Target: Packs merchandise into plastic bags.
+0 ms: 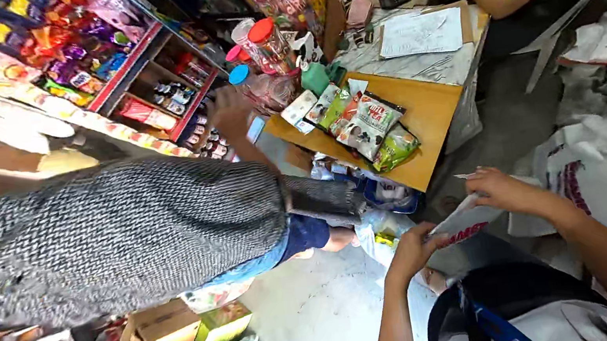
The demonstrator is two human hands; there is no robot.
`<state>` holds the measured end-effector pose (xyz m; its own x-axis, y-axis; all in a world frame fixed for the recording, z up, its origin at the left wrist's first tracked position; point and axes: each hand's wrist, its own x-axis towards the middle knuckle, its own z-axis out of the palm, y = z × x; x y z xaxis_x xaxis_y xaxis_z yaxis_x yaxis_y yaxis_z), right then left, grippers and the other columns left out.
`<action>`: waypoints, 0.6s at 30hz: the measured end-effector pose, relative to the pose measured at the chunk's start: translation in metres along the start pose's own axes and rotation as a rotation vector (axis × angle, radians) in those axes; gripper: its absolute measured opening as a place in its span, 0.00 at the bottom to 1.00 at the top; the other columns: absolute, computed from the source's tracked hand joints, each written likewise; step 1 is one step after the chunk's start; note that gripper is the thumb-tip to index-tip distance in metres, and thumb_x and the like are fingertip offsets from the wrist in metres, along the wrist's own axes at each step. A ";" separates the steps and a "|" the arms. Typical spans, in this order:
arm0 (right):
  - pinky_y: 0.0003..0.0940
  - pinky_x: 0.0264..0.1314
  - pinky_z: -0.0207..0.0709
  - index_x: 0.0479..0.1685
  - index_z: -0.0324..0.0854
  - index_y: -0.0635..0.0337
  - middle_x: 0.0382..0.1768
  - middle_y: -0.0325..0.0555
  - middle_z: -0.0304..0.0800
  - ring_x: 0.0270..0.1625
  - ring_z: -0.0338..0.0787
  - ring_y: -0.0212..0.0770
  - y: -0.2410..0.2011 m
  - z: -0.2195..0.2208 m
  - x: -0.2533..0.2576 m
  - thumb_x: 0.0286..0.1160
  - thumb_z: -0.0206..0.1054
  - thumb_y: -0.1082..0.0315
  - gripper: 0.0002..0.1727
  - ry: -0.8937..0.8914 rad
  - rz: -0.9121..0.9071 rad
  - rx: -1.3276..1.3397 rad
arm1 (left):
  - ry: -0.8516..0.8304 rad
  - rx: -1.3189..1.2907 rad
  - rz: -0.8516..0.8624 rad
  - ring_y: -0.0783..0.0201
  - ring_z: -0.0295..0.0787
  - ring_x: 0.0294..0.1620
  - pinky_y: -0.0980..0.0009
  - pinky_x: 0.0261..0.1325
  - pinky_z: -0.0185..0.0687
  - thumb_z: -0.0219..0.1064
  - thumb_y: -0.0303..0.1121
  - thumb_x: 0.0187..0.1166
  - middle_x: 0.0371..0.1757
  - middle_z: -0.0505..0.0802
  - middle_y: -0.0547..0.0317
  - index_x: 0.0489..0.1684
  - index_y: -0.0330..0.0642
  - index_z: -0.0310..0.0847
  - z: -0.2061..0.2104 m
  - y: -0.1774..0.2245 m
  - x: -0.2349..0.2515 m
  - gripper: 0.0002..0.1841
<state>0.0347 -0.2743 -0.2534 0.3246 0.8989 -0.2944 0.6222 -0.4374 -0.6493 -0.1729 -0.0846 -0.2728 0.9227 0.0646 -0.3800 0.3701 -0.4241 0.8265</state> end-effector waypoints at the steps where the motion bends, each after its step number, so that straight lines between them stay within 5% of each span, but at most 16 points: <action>1: 0.69 0.85 0.56 0.49 0.87 0.74 0.55 0.69 0.89 0.69 0.82 0.72 0.010 -0.006 0.006 0.77 0.73 0.68 0.14 -0.006 -0.004 0.001 | -0.026 -0.029 -0.013 0.53 0.92 0.57 0.53 0.69 0.83 0.68 0.40 0.84 0.57 0.93 0.41 0.63 0.31 0.84 -0.004 0.004 0.014 0.21; 11: 0.69 0.86 0.54 0.46 0.88 0.74 0.54 0.69 0.90 0.68 0.83 0.72 0.073 -0.075 0.077 0.75 0.73 0.70 0.12 -0.040 -0.156 0.022 | -0.102 -0.094 -0.015 0.51 0.90 0.61 0.54 0.71 0.81 0.72 0.37 0.81 0.61 0.91 0.38 0.66 0.29 0.82 -0.033 0.049 0.150 0.22; 18: 0.71 0.85 0.57 0.45 0.88 0.72 0.53 0.68 0.90 0.67 0.84 0.72 0.092 -0.114 0.102 0.73 0.73 0.73 0.09 0.210 -0.230 0.006 | -0.162 -0.112 -0.088 0.51 0.88 0.65 0.50 0.74 0.78 0.74 0.39 0.78 0.62 0.90 0.38 0.71 0.30 0.78 -0.036 0.050 0.174 0.27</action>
<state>0.2065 -0.2260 -0.2634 0.3165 0.9485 0.0113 0.6923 -0.2228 -0.6864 0.0102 -0.0618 -0.2828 0.8601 -0.0526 -0.5074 0.4668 -0.3197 0.8245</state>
